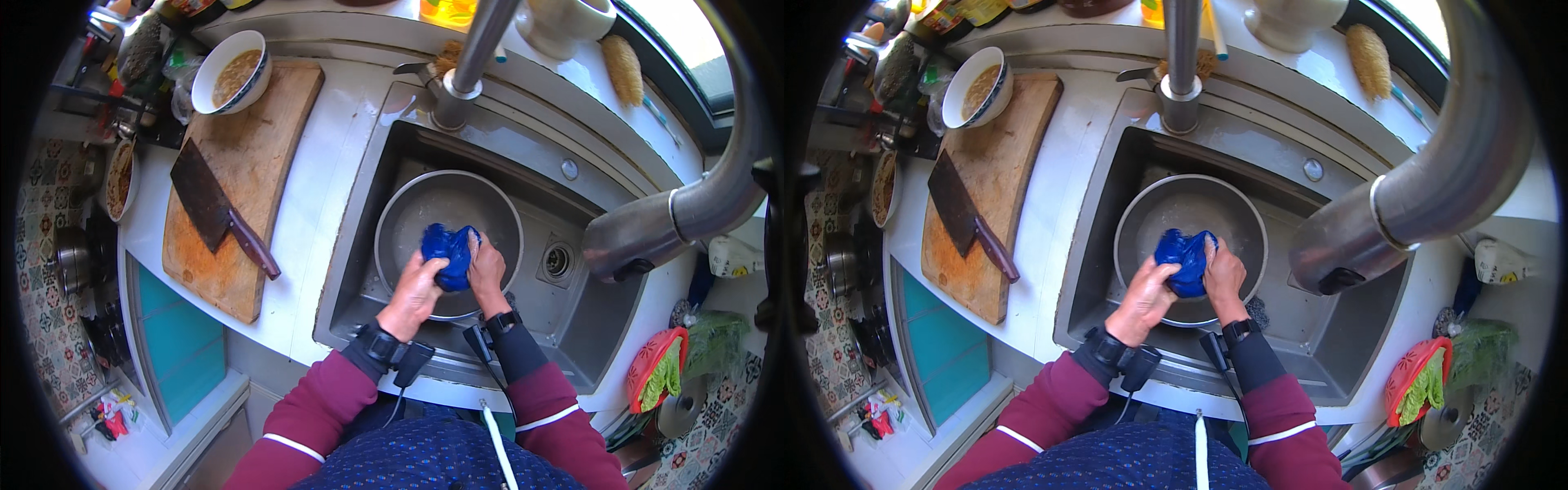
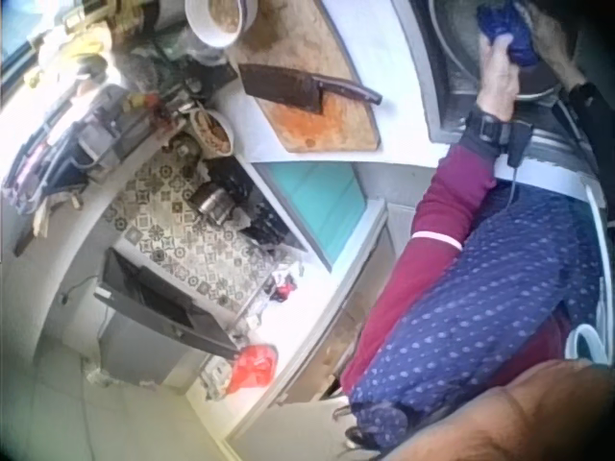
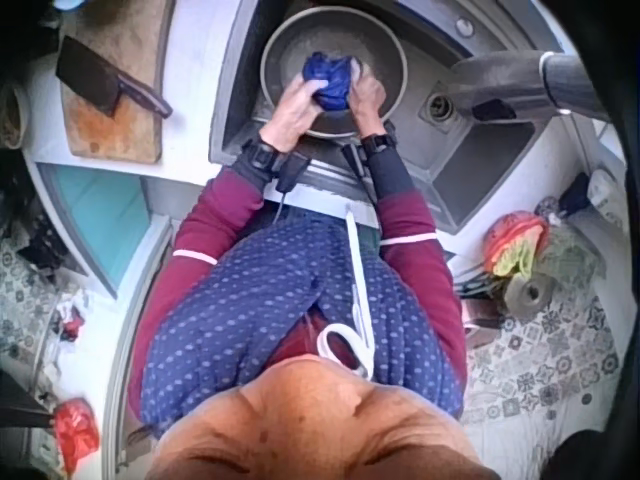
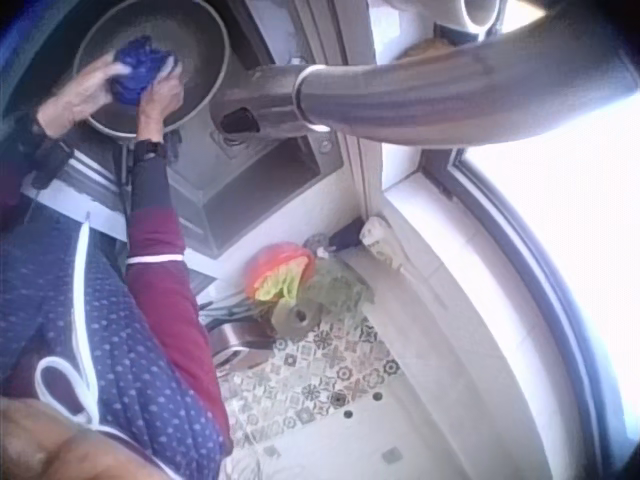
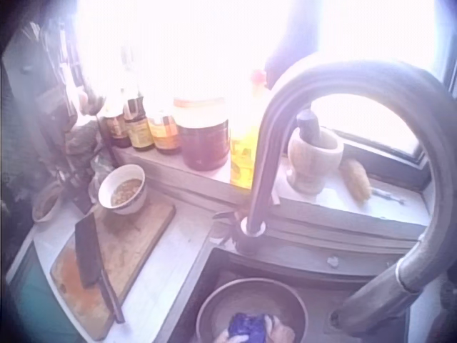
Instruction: The person washes a blue cloth in a metal bowl at the sink, then wipes the countertop and stovetop. They scrub a cleaver with a steel wool pad, rinse it, and clean the sink drain by removing the strainer, emptying debris into a bucket, and replacing the strainer.
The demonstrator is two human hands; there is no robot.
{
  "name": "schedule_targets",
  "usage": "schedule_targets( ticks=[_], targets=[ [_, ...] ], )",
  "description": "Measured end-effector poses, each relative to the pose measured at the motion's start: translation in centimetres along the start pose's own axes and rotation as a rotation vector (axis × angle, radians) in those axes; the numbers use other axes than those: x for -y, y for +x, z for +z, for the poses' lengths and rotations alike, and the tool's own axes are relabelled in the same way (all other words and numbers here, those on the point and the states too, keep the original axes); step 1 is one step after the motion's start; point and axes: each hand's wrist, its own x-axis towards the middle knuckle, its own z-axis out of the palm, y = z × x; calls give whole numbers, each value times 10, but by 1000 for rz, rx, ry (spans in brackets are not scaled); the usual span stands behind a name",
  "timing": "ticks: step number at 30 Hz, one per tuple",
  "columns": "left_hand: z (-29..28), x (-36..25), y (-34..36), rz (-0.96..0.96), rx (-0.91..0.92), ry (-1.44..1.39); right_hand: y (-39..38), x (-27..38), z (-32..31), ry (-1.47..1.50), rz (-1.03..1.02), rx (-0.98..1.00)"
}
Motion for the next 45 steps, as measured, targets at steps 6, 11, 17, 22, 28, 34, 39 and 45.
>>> schedule_targets(
  ticks=[6,11,17,22,28,34,39,45],
  targets=[
    [-45,12,27,-232,-289,54,3,-43,47,-36,82,303],
    [-42,40,63,-201,-325,98,2,-27,47,838,324,225],
    [-34,29,59,17,-257,-159,-41,16,-12,894,44,592],
    [-20,39,30,-50,-346,-161,-47,42,-15,333,-77,270],
    [8,20,7,-88,-294,-66,0,14,-4,-23,-110,10],
    [-30,-9,20,-242,-389,41,9,-41,47,17,70,139],
    [-34,23,53,-183,-276,217,13,-38,61,290,107,97],
    [-25,21,56,-19,-316,38,-21,3,-34,914,60,926]
  ],
)
